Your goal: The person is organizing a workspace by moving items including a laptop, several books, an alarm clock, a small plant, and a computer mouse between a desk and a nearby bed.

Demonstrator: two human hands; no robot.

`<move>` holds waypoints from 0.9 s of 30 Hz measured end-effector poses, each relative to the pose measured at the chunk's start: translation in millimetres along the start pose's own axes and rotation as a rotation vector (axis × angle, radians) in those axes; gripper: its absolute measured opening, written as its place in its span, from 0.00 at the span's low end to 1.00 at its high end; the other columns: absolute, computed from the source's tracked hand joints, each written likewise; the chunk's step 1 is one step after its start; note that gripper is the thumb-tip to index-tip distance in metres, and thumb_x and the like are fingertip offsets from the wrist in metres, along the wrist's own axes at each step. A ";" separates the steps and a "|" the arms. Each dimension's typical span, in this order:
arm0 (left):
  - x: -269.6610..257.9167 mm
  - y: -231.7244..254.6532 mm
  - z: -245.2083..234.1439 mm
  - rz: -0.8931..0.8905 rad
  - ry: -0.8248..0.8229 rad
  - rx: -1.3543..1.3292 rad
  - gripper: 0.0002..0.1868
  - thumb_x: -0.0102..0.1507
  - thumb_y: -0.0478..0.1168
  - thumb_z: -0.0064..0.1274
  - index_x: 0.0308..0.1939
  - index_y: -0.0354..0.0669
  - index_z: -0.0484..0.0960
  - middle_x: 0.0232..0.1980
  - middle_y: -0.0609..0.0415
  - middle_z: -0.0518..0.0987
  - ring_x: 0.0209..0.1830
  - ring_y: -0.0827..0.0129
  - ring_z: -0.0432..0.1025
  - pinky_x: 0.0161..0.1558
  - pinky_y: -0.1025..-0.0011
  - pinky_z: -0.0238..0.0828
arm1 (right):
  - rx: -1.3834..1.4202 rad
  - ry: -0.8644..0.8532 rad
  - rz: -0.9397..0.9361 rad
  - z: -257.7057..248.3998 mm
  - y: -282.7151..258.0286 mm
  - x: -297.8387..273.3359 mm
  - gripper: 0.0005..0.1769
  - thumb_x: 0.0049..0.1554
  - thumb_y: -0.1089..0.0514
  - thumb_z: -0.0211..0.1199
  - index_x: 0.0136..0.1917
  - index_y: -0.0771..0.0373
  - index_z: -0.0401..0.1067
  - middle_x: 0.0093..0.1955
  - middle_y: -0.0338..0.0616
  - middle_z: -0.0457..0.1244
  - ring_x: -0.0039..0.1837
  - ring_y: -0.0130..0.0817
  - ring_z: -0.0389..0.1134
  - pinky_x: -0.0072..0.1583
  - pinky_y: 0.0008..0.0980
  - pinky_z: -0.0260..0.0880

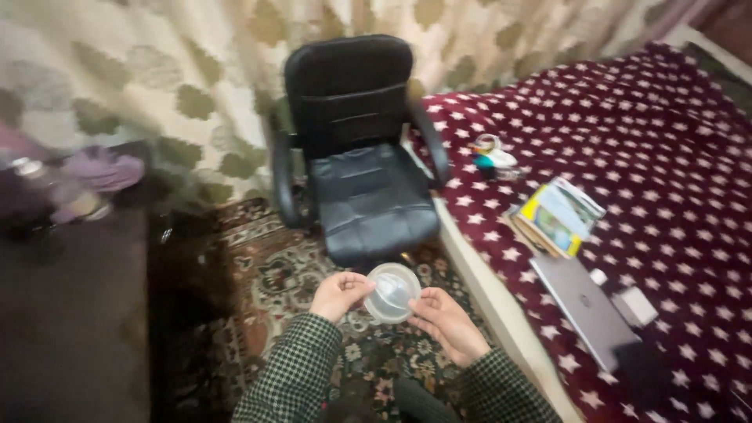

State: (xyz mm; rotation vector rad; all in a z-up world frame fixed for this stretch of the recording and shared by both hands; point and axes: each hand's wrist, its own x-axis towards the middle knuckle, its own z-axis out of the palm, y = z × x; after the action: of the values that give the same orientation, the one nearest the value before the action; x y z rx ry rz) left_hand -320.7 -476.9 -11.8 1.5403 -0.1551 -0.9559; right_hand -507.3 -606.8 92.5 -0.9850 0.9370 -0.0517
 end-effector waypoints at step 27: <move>85.0 1.8 396.7 -0.149 -0.511 0.743 0.27 0.48 0.55 0.72 0.44 0.45 0.83 0.49 0.55 0.87 0.48 0.69 0.80 0.55 0.70 0.78 | 0.356 0.407 -0.090 -337.4 -9.2 -9.3 0.16 0.58 0.58 0.67 0.50 0.62 0.61 0.57 0.47 0.62 0.56 0.40 0.72 0.62 0.37 0.76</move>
State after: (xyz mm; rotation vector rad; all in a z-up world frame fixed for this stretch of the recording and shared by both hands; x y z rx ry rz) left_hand -517.6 -831.6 -11.5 1.9522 -0.8443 -1.5054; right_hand -744.4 -840.0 34.4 -0.6934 1.2042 -0.4942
